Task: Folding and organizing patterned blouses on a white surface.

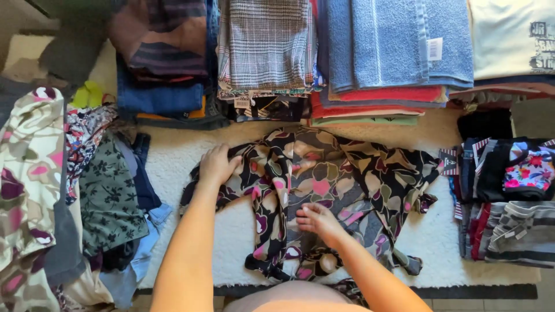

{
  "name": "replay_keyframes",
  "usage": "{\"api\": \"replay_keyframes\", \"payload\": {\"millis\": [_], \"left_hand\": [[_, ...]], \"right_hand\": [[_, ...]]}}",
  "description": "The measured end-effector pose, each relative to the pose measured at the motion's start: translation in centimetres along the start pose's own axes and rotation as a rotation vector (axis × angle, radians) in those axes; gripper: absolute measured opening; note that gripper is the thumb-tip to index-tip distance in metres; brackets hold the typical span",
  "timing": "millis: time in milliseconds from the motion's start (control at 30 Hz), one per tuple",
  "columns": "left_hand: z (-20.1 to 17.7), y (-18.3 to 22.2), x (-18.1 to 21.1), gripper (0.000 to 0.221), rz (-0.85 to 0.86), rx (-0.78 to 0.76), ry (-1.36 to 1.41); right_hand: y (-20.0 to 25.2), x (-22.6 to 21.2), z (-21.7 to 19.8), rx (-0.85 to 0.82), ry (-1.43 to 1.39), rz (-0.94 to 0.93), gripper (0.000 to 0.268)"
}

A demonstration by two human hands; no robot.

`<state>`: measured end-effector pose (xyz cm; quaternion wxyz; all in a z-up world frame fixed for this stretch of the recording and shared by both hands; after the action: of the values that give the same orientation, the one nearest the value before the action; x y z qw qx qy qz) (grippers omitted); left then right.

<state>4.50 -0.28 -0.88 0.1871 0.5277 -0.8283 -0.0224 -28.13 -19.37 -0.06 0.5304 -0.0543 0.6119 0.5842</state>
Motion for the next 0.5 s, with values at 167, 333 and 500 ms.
{"api": "replay_keyframes", "payload": {"millis": [167,333,500], "left_hand": [[0.4,2.2,-7.9,0.056,-0.133,-0.152,-0.056],[-2.4,4.8,-14.6,0.036,-0.364,-0.151,0.136],[-3.4,3.2,-19.5,0.034,-0.378,-0.009,0.135]], "right_hand": [[0.6,5.5,3.4,-0.037,-0.033,0.122,0.054],[0.6,12.0,4.1,0.15,0.025,0.09,0.039],[-0.2,12.4,2.3,0.379,-0.1,-0.133,0.027]]}}
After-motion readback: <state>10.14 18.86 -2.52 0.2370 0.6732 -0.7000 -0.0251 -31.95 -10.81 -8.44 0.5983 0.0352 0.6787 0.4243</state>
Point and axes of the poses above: each hand's wrist, its own y-axis away from the middle knuckle, its own z-axis out of the palm, x = y × z, the point moved 5 cm from there along -y, towards the middle knuckle, and after that the axes turned 9 degrees about -z, right-handed, at the moved point
